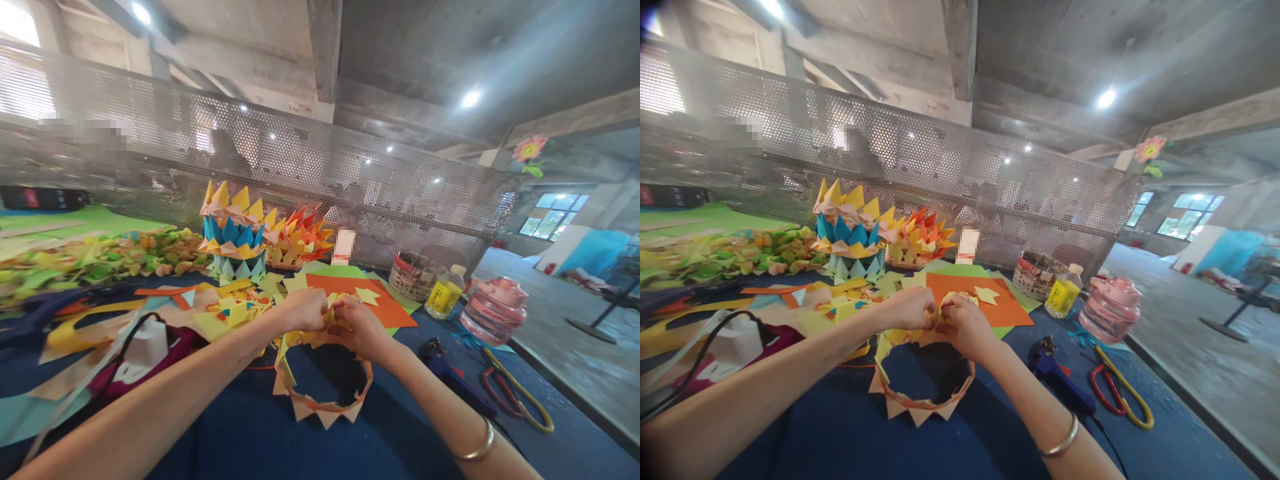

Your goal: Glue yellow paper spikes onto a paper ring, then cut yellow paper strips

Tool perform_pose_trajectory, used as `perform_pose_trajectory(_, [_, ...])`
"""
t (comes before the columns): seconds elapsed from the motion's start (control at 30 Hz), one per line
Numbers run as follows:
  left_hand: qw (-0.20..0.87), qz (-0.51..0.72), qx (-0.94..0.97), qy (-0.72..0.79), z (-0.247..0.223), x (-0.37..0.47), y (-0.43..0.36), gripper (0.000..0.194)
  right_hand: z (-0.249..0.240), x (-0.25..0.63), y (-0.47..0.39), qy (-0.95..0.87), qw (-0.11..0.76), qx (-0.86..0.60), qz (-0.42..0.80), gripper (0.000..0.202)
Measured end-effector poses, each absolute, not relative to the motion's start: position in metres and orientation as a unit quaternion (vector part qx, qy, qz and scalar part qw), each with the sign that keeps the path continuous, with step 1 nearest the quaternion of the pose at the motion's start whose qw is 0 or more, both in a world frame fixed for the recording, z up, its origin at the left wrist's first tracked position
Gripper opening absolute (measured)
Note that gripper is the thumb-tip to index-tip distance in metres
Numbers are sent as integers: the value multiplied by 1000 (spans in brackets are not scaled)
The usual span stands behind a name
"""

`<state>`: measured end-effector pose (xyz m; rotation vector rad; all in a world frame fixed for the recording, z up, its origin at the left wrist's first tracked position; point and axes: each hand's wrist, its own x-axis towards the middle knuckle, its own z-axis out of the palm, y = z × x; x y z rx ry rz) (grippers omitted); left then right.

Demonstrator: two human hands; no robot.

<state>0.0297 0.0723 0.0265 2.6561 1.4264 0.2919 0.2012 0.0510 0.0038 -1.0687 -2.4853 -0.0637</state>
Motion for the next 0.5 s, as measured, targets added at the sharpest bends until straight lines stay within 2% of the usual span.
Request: perform_pose_trajectory(0.5, [63,87,886,450,26,30,73,18,4,196,47,-902,191,-382,-70,3])
